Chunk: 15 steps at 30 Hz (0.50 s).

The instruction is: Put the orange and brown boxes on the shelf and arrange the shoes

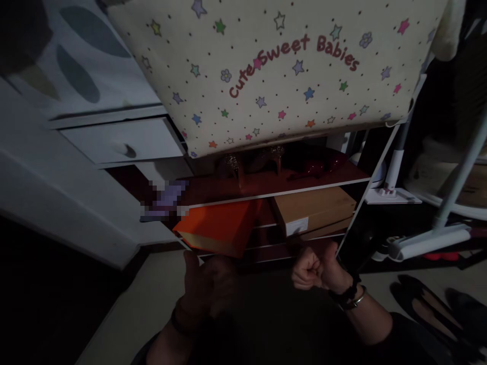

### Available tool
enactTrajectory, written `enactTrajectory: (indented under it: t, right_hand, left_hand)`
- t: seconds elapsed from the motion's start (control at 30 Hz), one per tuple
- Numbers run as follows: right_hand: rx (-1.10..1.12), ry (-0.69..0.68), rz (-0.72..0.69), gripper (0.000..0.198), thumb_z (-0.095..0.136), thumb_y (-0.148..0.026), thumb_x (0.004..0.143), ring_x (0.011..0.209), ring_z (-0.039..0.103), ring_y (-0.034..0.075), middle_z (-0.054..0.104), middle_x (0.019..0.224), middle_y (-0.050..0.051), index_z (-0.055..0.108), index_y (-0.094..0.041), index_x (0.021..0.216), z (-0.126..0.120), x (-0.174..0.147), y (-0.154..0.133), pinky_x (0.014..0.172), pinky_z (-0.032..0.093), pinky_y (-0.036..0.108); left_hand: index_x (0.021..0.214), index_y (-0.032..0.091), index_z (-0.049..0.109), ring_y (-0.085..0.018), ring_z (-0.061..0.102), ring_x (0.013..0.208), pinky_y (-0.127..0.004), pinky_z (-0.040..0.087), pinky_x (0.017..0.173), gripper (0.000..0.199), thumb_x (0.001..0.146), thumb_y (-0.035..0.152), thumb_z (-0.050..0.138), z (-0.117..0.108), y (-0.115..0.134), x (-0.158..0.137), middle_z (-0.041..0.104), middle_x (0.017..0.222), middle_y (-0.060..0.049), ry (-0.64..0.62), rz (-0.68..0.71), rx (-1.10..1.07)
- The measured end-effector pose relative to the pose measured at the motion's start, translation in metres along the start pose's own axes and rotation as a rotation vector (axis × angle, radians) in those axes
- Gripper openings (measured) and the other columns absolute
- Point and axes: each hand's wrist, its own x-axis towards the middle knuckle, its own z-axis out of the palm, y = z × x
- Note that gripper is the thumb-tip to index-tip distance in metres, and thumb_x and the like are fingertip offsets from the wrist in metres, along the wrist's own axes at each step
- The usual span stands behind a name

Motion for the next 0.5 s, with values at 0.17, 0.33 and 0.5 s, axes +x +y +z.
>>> enactTrajectory:
  t: [0.17,0.33,0.5]
  right_hand:
    - [0.003,-0.011,-0.018,0.08,0.021,-0.102,0.081,0.04,0.017,0.005,0.024,0.051,-0.011,0.033,-0.025,0.06,-0.0021,-0.0018,0.0037,0.041,0.016,0.023]
    - [-0.013,0.001,-0.01,0.079,0.02,-0.102,0.08,0.04,0.017,0.004,0.023,0.049,-0.012,0.032,-0.026,0.059,-0.0013,0.0003,0.0014,0.041,0.015,0.024]
    - [-0.024,-0.001,0.009,0.08,0.02,-0.103,0.078,0.039,0.016,0.004,0.022,0.049,-0.012,0.031,-0.026,0.059,-0.0012,0.001,0.0011,0.04,0.014,0.024]
  left_hand:
    - [0.056,0.024,0.029,-0.006,0.017,0.04,-0.025,0.015,0.043,0.083,0.074,0.105,0.038,-0.0009,-0.0014,0.0017,0.02,0.047,0.009,0.022,0.004,0.033]
    - [0.056,0.025,0.027,-0.006,0.015,0.039,-0.026,0.014,0.043,0.083,0.074,0.106,0.032,-0.0003,-0.0011,0.004,0.02,0.046,0.009,-0.012,0.008,0.038]
    - [0.058,0.025,0.028,-0.006,0.015,0.039,-0.025,0.013,0.043,0.082,0.075,0.104,0.036,-0.0003,-0.0025,0.0075,0.019,0.047,0.009,-0.055,0.02,0.021]
